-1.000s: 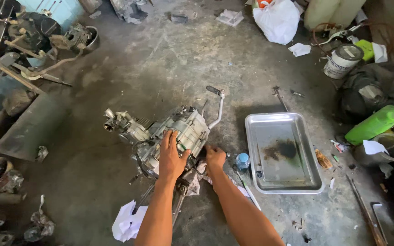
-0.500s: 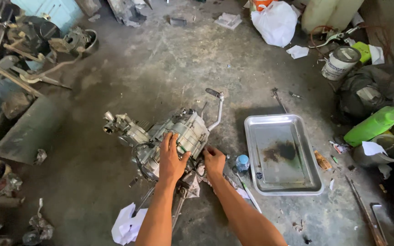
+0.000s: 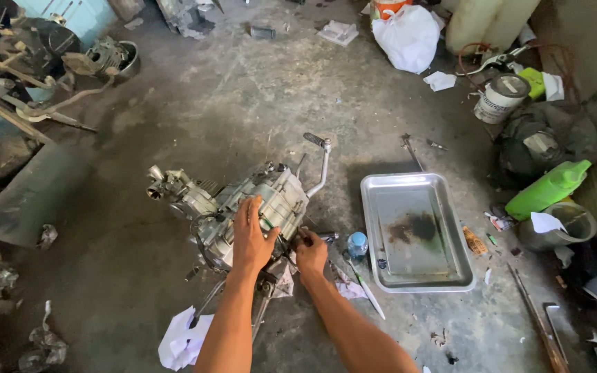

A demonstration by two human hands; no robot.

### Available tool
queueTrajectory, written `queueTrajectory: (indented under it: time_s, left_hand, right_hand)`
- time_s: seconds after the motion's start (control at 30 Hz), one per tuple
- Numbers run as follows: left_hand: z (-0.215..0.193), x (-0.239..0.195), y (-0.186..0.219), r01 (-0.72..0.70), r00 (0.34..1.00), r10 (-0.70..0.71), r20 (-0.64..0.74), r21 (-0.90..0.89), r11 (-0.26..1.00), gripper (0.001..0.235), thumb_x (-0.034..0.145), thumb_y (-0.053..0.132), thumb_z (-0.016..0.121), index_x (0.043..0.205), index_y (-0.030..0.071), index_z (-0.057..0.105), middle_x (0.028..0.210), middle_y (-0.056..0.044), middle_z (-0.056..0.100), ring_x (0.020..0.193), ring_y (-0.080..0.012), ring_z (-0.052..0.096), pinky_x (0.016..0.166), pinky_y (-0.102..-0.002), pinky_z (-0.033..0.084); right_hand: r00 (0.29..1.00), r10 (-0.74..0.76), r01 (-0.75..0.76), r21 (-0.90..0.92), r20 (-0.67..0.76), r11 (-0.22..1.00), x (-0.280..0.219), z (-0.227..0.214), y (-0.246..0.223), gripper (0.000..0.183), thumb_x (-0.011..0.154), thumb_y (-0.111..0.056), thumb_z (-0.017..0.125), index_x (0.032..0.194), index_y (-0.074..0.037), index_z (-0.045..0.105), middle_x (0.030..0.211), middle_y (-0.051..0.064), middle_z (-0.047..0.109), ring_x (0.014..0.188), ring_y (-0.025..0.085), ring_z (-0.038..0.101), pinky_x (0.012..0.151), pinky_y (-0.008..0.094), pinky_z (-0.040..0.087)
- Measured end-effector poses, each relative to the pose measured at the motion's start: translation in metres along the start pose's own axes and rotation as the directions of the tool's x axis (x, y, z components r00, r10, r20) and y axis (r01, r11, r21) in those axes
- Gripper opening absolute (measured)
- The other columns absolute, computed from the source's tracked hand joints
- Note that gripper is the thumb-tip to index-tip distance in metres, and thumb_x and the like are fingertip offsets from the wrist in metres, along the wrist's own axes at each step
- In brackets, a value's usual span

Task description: Repairing a motorcycle engine by disassembling and cleaning its internal components

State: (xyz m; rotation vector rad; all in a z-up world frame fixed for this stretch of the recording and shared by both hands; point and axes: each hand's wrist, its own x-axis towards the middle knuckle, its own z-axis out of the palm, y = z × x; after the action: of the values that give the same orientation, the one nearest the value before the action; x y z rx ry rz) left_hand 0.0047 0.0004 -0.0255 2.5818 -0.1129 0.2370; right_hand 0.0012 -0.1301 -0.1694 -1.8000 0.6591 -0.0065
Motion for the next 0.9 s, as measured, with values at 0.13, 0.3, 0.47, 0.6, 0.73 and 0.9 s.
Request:
queueTrajectory:
  time_s: [0.13,0.3,0.47,0.6,0.73,0.9]
  left_hand:
    - [0.0,0.002,-0.003,-0.017,1.0,0.017,-0.011,0.004,1.0,0.09,0.087,0.026,0.082,0.159,0.015,0.03,0.157,-0.02,0.034,0.153,-0.0412,0.027,0.122,-0.058,0.032]
    - [-0.008,0.001,-0.002,-0.013,1.0,0.013,0.028,0.022,1.0,0.09,0.088,0.029,0.082,0.161,0.015,0.03,0.159,-0.018,0.034,0.154,-0.0385,0.027,0.121,-0.056,0.035]
    - [-0.007,0.0,-0.005,-0.014,0.999,0.014,0.038,0.013,1.0,0.089,0.089,0.028,0.081,0.161,0.017,0.029,0.159,-0.017,0.033,0.154,-0.038,0.025,0.121,-0.057,0.034]
    - [-0.004,0.0,-0.009,-0.019,0.999,0.018,0.035,0.029,0.999,0.092,0.085,0.028,0.085,0.159,0.015,0.032,0.158,-0.018,0.035,0.154,-0.0401,0.027,0.121,-0.057,0.034]
    - [-0.014,0.0,0.003,-0.011,0.999,0.011,0.032,0.022,1.0,0.091,0.084,0.026,0.085,0.159,0.014,0.033,0.158,-0.019,0.035,0.153,-0.0411,0.028,0.121,-0.058,0.035]
    - [-0.018,0.0,0.006,0.046,0.991,-0.055,0.126,0.072,0.996,0.086,0.093,0.033,0.077,0.161,0.017,0.026,0.163,-0.015,0.028,0.156,-0.0351,0.022,0.122,-0.053,0.035]
  right_hand:
    - [0.999,0.03,-0.03,0.001,0.028,1.0,-0.021,-0.004,-0.005,0.028,0.086,-0.033,0.076,0.108,-0.017,0.079,0.097,0.012,0.08,0.101,0.033,0.075,0.089,0.043,0.06]
    - [0.997,0.058,-0.063,0.133,0.042,0.989,-0.039,0.0,-0.013,0.024,0.082,-0.029,0.083,0.098,-0.012,0.078,0.092,0.015,0.079,0.095,0.033,0.076,0.081,0.042,0.06]
    - [0.993,0.08,-0.06,0.216,-0.083,0.975,0.007,0.023,0.014,0.023,0.082,-0.026,0.082,0.099,-0.012,0.081,0.089,0.016,0.078,0.09,0.032,0.075,0.079,0.042,0.058]
    - [0.993,0.07,-0.063,0.073,-0.094,0.995,-0.016,0.0,-0.017,0.021,0.082,-0.032,0.08,0.099,-0.018,0.082,0.088,0.013,0.079,0.093,0.036,0.075,0.082,0.048,0.059]
    - [0.993,0.103,-0.099,0.06,-0.061,0.993,-0.044,-0.003,-0.026,0.02,0.079,-0.037,0.083,0.096,-0.026,0.082,0.087,0.003,0.08,0.092,0.024,0.077,0.081,0.037,0.06]
    - [0.992,0.01,0.001,0.09,-0.123,0.996,-0.023,0.004,-0.016,0.02,0.078,-0.027,0.084,0.098,-0.023,0.083,0.086,0.007,0.08,0.09,0.027,0.077,0.078,0.038,0.061]
